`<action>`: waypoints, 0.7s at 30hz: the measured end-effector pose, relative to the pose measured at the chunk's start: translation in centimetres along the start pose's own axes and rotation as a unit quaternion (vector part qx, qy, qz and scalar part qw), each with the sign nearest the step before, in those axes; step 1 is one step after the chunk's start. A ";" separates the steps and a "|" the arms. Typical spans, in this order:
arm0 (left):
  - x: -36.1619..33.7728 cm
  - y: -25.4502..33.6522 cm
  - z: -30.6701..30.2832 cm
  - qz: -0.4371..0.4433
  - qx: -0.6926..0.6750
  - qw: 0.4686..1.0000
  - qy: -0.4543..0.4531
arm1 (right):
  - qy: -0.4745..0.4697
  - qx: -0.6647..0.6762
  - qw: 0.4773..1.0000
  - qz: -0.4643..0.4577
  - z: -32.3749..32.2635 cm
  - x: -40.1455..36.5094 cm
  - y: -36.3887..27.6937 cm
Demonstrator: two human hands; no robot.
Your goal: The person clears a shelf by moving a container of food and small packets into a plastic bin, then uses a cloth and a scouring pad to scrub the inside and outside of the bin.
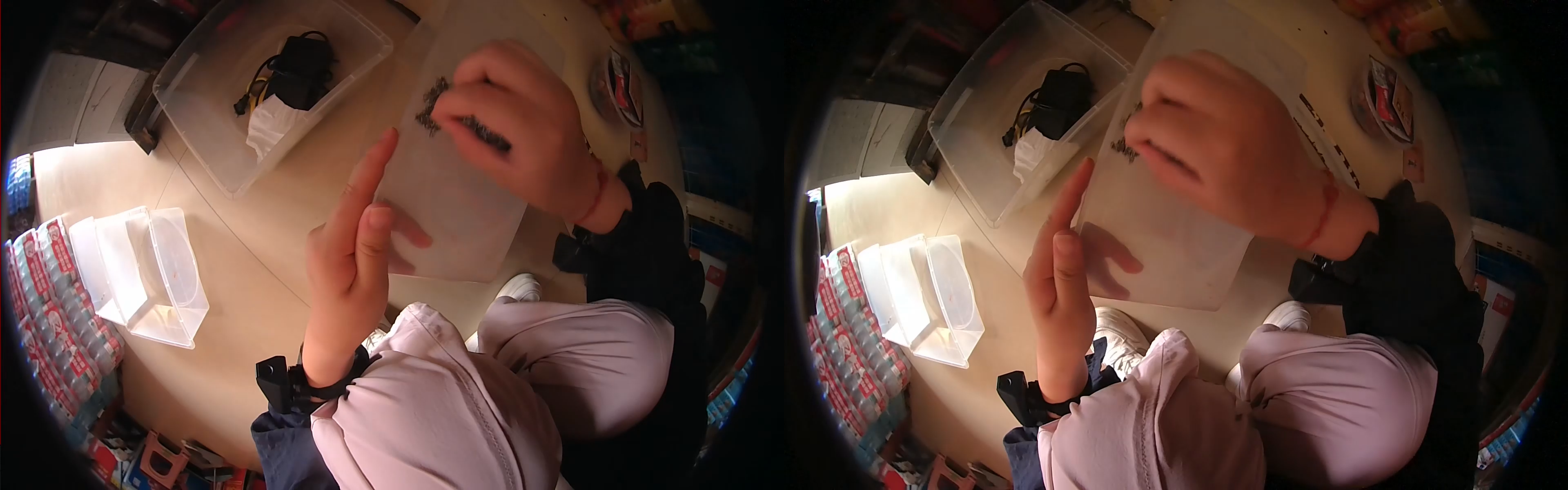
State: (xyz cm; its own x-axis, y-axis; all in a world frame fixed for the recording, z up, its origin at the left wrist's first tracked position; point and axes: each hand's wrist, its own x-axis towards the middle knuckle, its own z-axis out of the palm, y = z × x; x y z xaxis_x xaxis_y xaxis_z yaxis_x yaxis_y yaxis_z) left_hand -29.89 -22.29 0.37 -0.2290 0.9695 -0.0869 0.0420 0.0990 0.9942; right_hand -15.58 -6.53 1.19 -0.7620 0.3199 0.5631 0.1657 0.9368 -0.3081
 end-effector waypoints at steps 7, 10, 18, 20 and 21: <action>0.0 -0.8 -0.2 0.037 0.010 0.999 0.009 | -0.036 0.030 0.997 -0.058 0.5 -1.5 -3.4; 0.0 0.1 0.0 -0.002 -0.012 1.000 0.001 | -0.026 -0.005 1.000 -0.004 -0.5 -0.3 -0.5; 0.0 -1.0 -0.4 0.043 0.055 0.997 0.017 | -0.140 0.097 0.984 -0.058 0.3 -1.8 -5.1; 0.0 -0.1 0.0 0.006 -0.001 1.000 0.002 | -0.013 -0.036 0.998 -0.048 0.6 -1.2 -2.6; 0.0 0.0 -0.1 0.007 -0.001 1.000 0.004 | -0.045 -0.002 0.999 0.031 0.1 -0.5 -1.2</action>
State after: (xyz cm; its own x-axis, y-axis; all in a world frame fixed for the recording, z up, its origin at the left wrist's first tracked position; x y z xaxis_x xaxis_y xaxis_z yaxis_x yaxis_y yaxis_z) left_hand -29.98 -22.33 0.34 -0.2355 0.9691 -0.0734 0.0437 0.0860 0.9953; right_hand -15.39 -7.79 1.20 -0.8034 0.3627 0.4722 0.2164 0.9167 -0.3359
